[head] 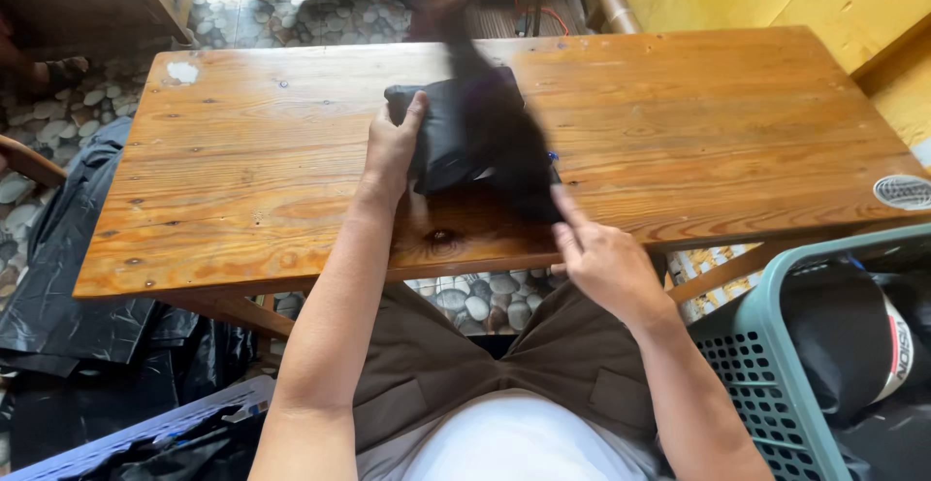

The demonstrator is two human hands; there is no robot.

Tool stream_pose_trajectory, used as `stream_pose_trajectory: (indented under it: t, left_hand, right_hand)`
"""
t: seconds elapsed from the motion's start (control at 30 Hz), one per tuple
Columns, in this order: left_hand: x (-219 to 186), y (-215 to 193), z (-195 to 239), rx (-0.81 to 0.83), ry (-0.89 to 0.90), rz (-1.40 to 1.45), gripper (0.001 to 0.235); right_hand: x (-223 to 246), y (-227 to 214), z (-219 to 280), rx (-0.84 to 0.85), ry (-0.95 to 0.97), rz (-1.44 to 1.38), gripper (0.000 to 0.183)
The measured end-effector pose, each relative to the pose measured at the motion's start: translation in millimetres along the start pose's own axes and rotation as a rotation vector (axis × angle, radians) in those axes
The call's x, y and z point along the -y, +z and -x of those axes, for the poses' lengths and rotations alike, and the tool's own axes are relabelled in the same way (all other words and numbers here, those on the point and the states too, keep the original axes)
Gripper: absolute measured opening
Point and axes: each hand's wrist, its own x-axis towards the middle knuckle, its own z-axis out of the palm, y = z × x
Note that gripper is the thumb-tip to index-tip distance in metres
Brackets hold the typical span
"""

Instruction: The person folds a black tarp on a wooden table, using a brush to smooth the surface. They fold the tarp multiple times into a compact rectangular shape and press it down.

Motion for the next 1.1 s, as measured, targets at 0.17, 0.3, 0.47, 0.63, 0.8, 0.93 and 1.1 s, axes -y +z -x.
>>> stream_pose_trajectory:
  t: [0.17, 0.3, 0.47, 0.63, 0.8, 0.93, 1.1]
  left_hand:
    - [-9.7, -1.7, 2.4, -0.033, -0.009, 0.034, 0.067]
    - [7.0, -4.2, -12.4, -0.035, 0.043, 0.089, 0.072]
    - [-33.5, -11.4, 23.5, 0.191, 0.399, 0.134, 0.057]
    - [-53.2, -8.2, 58.7, 0.354, 0.821, -0.283, 0.077]
    - [-22.7, 4.0, 44.9, 0.400, 1.106, -0.731, 0.078]
    - [-19.0, 7.6, 44.5, 0.365, 1.341, -0.855, 0.079]
    - [-22.8, 14.0, 53.7, 0.319, 1.460, -0.861, 0.069]
  right_hand:
    - [3.2, -4.3, 24.3, -0.148, -0.043, -0.126, 0.056]
    - [10.3, -7.2, 30.0, -0.081, -0.097, -0.149, 0.055]
    - [-34.7, -6.0, 1.1, -0.248, 0.053, -0.438, 0.050]
    - [-60.3, -26.0, 9.7, -0.407, -0.019, -0.818, 0.039]
    - [-37.2, -55.4, 36.7, -0.208, 0.142, -0.356, 0.055]
    - [-21.0, -44.4, 49.3, 0.062, -0.003, -0.524, 0.048]
    - [-37.2, -39.4, 24.9, -0.158, 0.065, -0.124, 0.052]
